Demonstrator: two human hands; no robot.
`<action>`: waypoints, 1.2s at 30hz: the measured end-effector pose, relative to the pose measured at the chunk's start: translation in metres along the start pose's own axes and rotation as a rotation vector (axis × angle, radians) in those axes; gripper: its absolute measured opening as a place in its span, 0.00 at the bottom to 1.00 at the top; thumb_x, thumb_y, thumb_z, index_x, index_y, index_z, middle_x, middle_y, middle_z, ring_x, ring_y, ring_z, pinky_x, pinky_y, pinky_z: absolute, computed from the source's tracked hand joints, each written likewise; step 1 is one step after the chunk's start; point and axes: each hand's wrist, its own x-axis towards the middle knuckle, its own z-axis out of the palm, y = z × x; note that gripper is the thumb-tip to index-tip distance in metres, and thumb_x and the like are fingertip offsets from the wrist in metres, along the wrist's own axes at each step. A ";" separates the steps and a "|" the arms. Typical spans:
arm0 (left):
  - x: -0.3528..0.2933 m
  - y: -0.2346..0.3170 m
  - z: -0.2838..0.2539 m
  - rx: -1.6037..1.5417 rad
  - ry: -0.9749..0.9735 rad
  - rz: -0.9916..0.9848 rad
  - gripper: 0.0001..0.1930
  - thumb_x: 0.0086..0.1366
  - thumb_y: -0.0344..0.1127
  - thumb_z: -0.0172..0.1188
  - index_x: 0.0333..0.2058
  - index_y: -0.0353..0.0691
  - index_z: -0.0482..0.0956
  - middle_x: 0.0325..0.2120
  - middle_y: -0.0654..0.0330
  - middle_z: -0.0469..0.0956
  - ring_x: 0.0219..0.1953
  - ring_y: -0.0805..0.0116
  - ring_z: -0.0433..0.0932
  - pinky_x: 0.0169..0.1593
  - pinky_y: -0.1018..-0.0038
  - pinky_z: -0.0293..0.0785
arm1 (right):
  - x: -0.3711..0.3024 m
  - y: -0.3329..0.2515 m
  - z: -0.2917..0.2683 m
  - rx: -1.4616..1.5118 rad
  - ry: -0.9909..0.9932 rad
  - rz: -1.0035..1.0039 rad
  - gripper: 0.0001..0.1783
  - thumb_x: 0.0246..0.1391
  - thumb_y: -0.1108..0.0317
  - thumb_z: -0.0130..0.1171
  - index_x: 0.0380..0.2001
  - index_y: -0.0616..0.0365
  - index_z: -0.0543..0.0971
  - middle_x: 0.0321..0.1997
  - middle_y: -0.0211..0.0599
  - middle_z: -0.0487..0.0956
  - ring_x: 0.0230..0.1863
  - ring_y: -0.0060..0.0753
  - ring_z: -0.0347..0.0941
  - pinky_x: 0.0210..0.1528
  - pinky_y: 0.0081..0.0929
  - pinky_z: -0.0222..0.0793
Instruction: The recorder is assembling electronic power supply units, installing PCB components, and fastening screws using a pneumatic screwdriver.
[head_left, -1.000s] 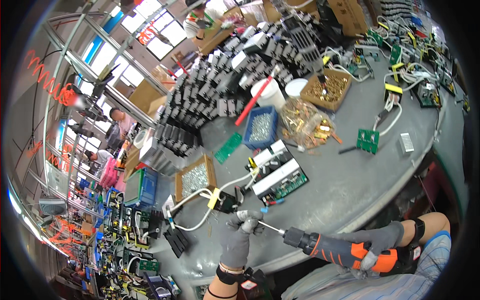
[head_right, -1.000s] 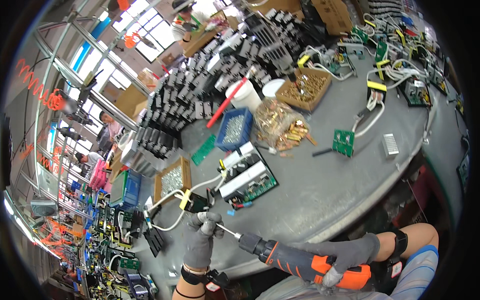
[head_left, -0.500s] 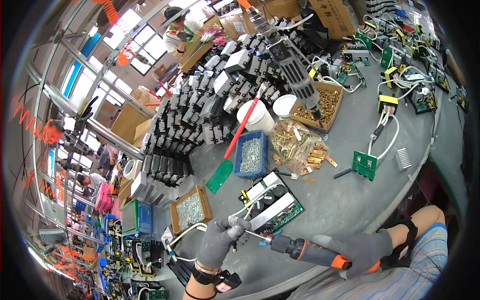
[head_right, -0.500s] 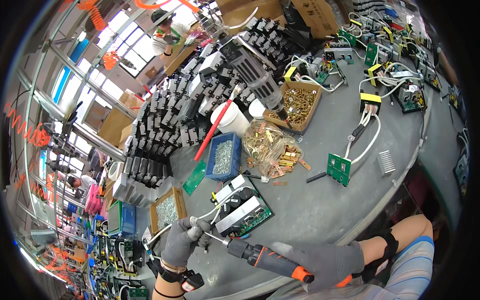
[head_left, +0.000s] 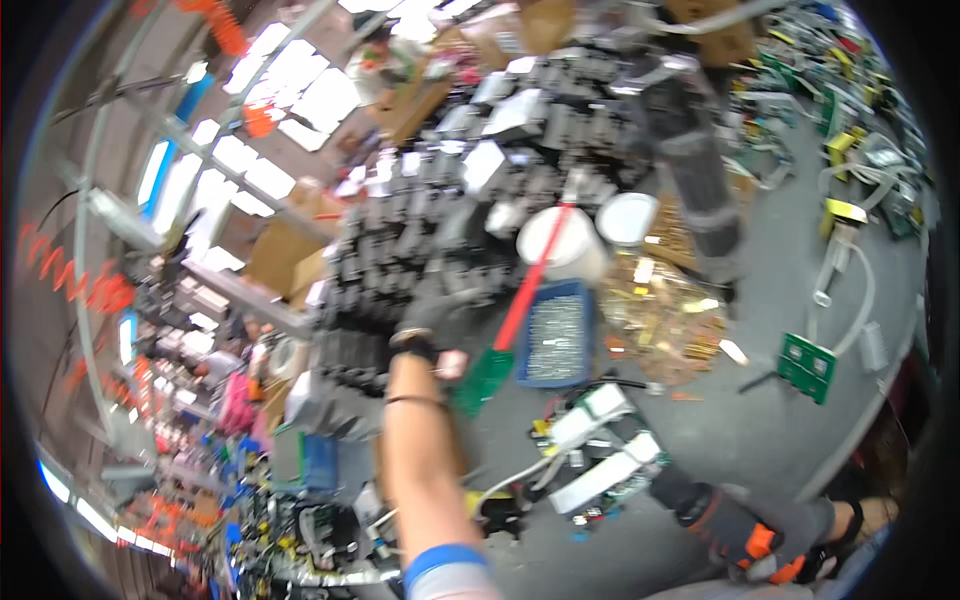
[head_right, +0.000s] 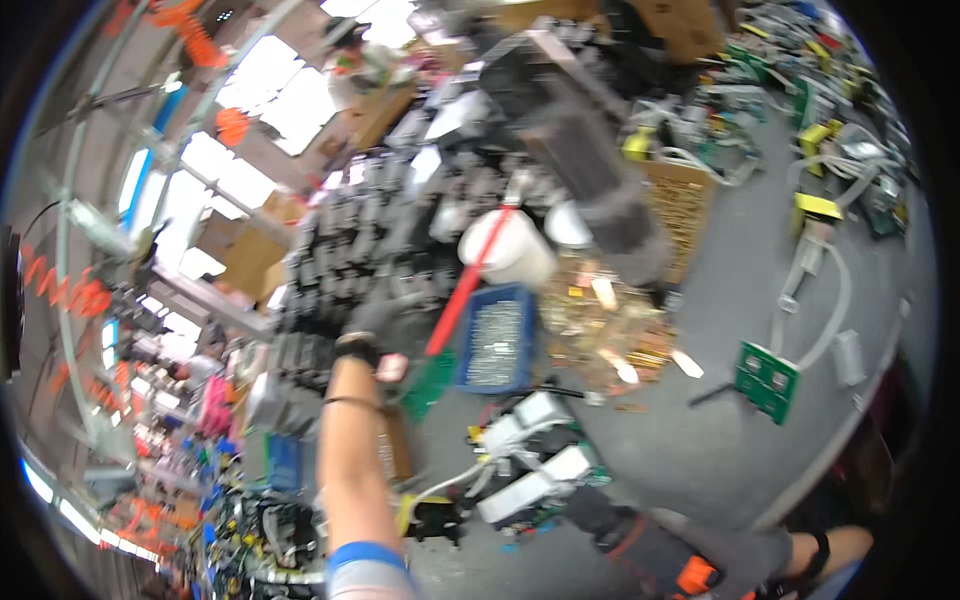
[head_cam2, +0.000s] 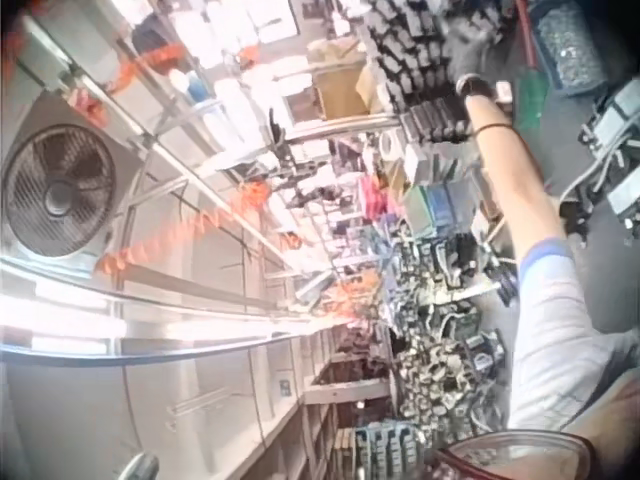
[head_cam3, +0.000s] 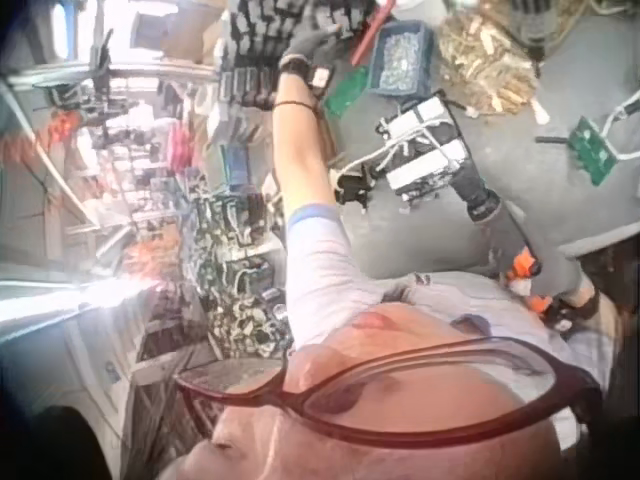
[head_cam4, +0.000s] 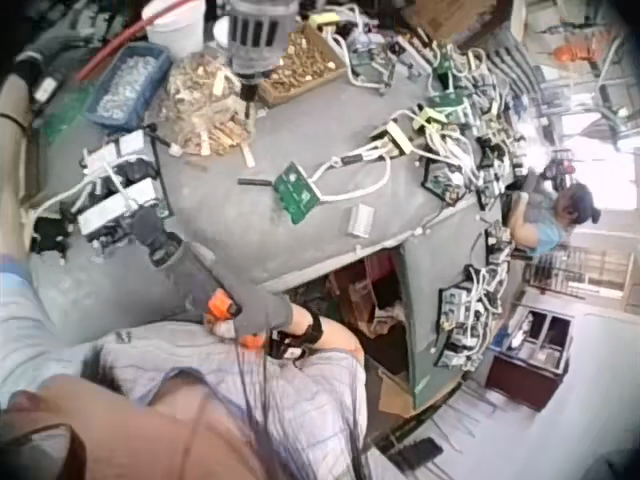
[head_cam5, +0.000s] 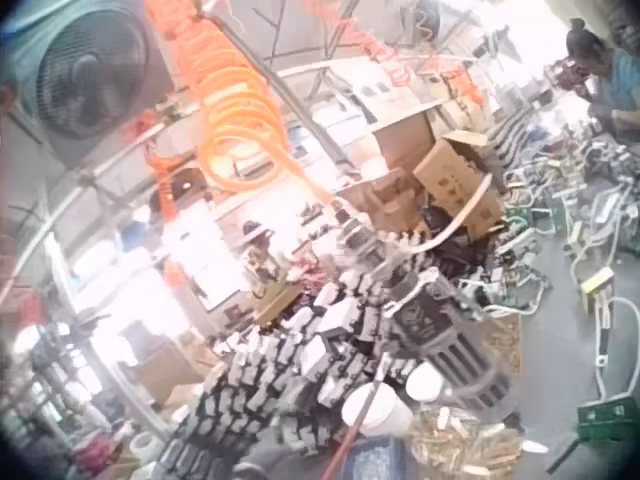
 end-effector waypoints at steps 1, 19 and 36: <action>0.007 -0.005 0.011 -0.115 0.085 0.146 0.49 0.46 0.49 0.69 0.63 0.40 0.51 0.54 0.51 0.66 0.55 0.61 0.66 0.56 0.67 0.62 | 0.001 0.005 -0.003 -0.070 0.050 -0.028 0.40 0.46 0.68 0.64 0.57 0.68 0.53 0.43 0.38 0.74 0.39 0.30 0.72 0.48 0.33 0.67; -0.263 0.145 0.100 0.236 0.185 0.475 0.44 0.38 0.39 0.72 0.58 0.42 0.65 0.47 0.53 0.63 0.51 0.58 0.65 0.53 0.66 0.67 | -0.047 -0.007 0.032 0.419 0.259 -0.056 0.55 0.39 0.78 0.62 0.66 0.54 0.40 0.43 0.40 0.72 0.34 0.30 0.73 0.37 0.29 0.71; -0.278 0.183 0.085 -0.219 -0.112 0.302 0.43 0.49 0.58 0.65 0.55 0.31 0.64 0.49 0.52 0.70 0.50 0.62 0.71 0.53 0.67 0.67 | -0.079 0.027 0.043 0.377 0.244 -0.022 0.60 0.37 0.73 0.63 0.67 0.56 0.34 0.41 0.37 0.71 0.35 0.23 0.69 0.39 0.25 0.68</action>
